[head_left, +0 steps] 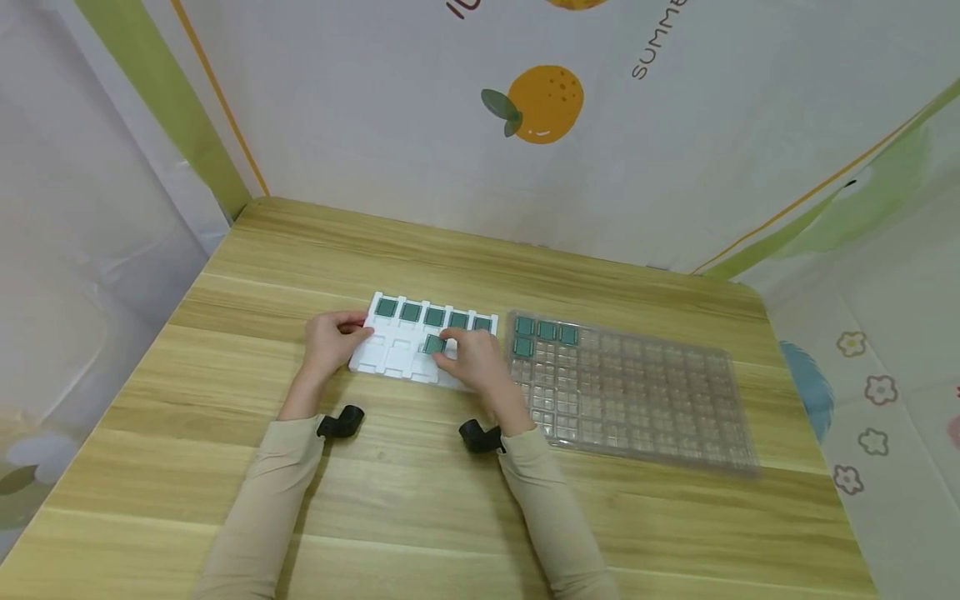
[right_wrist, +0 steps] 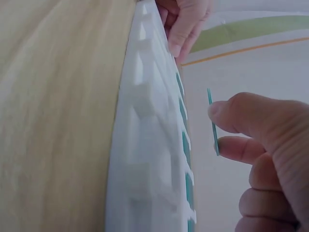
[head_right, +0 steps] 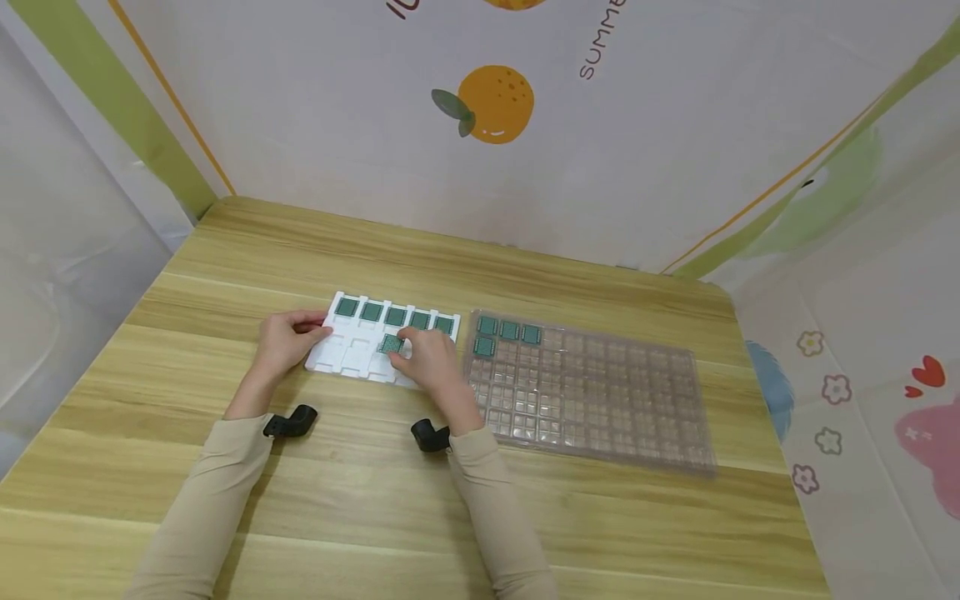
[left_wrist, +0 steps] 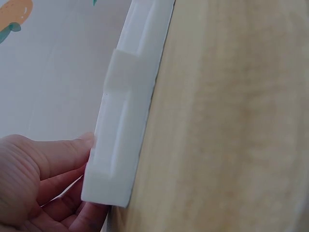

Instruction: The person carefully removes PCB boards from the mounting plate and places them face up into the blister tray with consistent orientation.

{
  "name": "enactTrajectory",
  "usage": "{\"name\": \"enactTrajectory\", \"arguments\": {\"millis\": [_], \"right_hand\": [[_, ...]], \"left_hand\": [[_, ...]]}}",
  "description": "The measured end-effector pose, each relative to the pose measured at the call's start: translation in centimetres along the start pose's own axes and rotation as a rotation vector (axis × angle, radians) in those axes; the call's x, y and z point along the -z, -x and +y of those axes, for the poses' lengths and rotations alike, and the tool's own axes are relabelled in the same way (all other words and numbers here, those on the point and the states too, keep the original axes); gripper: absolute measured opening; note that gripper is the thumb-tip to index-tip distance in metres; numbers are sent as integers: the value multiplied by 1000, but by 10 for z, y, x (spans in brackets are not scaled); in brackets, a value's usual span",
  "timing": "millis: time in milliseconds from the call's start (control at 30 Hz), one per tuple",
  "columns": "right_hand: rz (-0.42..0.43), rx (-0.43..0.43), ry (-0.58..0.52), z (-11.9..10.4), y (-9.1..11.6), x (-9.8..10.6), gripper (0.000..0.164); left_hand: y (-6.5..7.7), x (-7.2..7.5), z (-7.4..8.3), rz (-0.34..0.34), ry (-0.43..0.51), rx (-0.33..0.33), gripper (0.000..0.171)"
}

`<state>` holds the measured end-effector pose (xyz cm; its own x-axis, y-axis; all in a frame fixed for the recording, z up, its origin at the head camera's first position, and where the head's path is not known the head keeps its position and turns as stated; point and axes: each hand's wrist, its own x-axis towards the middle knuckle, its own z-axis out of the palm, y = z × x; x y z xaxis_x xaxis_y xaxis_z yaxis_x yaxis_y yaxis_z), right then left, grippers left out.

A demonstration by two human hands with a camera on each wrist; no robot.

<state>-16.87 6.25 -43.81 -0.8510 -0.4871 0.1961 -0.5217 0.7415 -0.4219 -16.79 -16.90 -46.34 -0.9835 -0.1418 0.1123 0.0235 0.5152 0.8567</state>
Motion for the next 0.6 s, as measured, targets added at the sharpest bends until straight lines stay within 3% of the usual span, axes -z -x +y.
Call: {"name": "enactTrajectory", "arguments": {"millis": [367,600], "right_hand": [[-6,-62,-40,18,11,15,27],[54,-76,-43,30,17,22,25]], "left_hand": [[0,1,0,-2,1,25,24],[0,0,-1,-9,-1,8,24]]}}
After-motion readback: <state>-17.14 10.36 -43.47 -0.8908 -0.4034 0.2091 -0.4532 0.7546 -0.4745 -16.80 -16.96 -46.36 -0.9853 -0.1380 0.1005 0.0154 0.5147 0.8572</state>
